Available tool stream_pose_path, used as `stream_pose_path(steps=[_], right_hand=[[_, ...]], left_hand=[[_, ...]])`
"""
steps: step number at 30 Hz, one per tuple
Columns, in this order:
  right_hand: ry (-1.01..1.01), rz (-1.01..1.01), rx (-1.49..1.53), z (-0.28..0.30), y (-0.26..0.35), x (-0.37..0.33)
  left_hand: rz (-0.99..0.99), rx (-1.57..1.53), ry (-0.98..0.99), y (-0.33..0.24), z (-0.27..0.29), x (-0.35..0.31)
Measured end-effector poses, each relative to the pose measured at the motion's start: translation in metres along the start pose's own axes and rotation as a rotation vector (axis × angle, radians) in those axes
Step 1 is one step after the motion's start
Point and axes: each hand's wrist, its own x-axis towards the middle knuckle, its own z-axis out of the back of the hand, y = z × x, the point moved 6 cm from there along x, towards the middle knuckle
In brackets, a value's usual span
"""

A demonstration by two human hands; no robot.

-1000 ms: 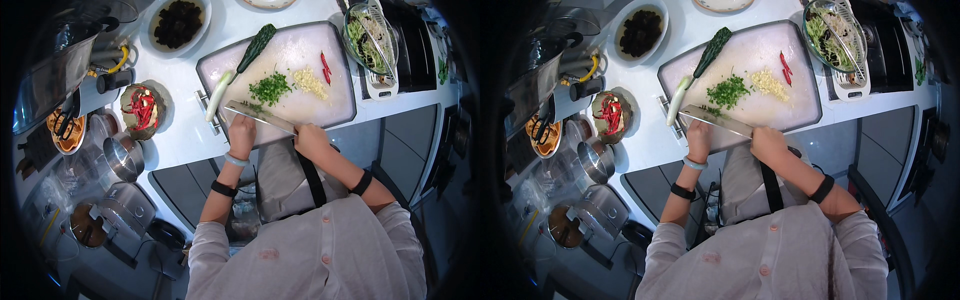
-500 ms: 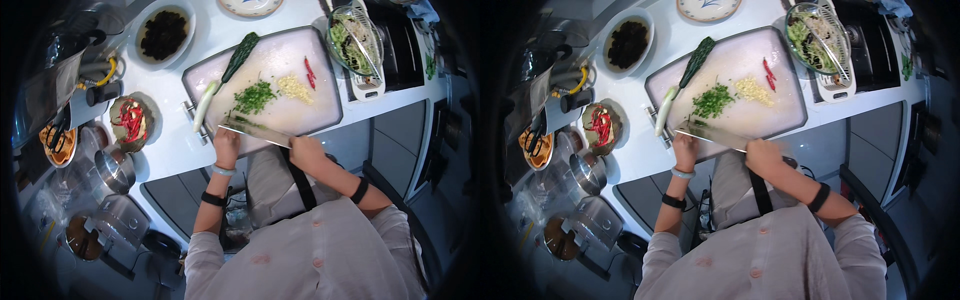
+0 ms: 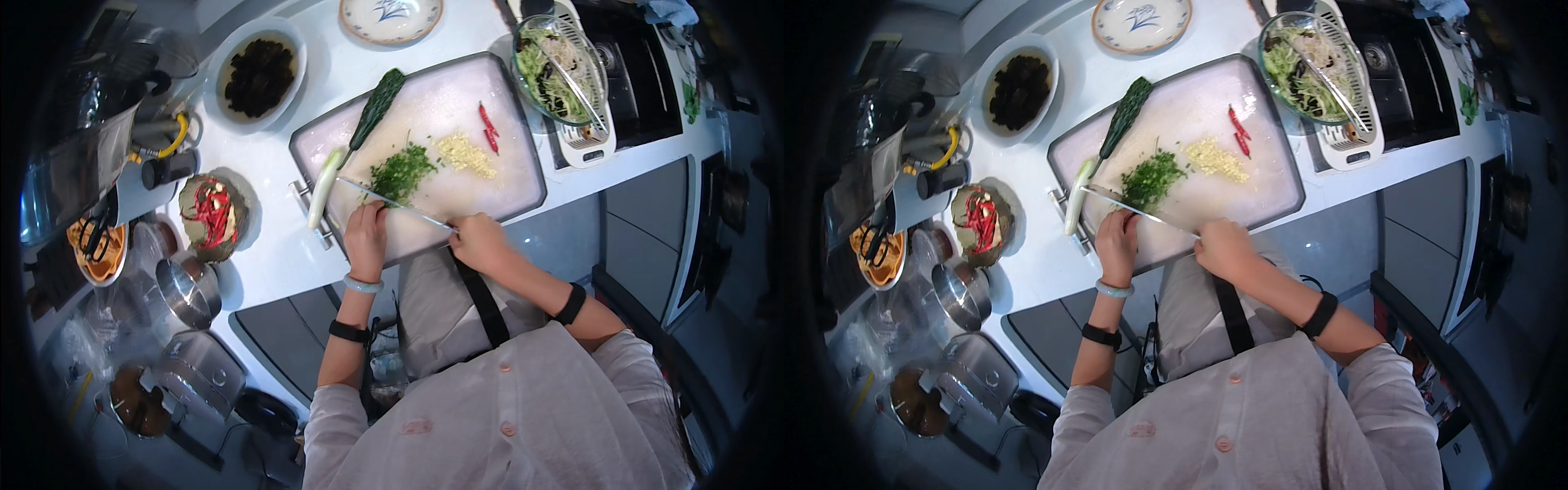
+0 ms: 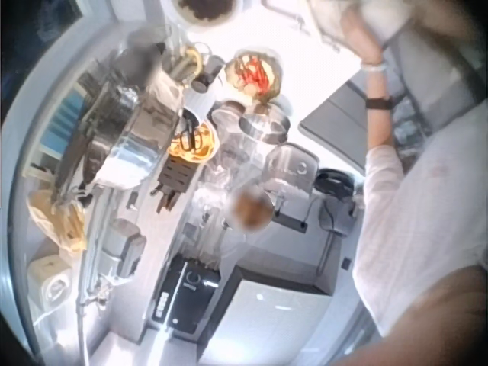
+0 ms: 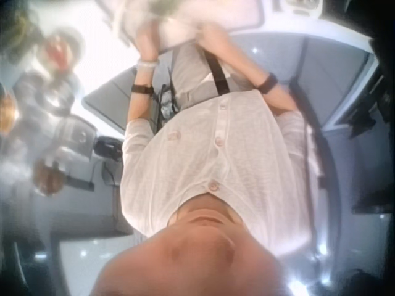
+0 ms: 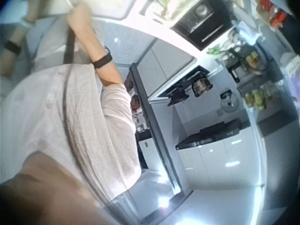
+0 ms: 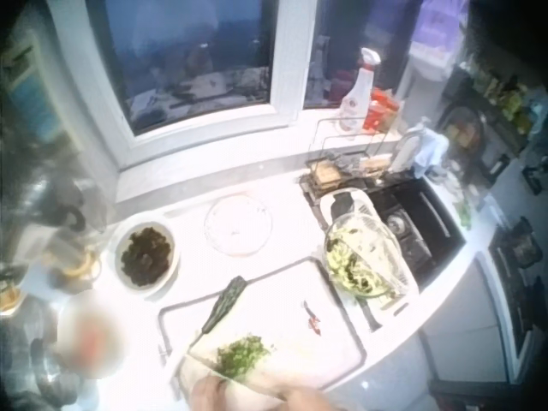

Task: The person chops green onions and red chilies on a cutting board, then uses a wooden spatula to flip flatbreads in an electric griddle. They wash their hands, turn on a gas stove, and pour sauces into a small bowl.

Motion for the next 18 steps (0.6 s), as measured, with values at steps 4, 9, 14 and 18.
stream_pose_path(steps=[4, 9, 14, 18], right_hand=[[0.000, 0.037, -0.070, 0.006, -0.002, -0.021], [0.107, -0.005, -0.219, 0.005, -0.013, -0.032], [0.137, -0.101, -0.224, -0.010, -0.010, -0.017], [0.087, -0.010, -0.158, -0.019, 0.007, 0.013]], left_hand=[[-0.040, 0.074, -0.014, 0.003, 0.003, -0.003], [-0.045, 0.064, 0.004, 0.003, 0.003, -0.010], [-0.037, 0.079, 0.044, 0.000, 0.001, -0.009], [-0.147, 0.077, -0.023, -0.010, 0.007, -0.009]])
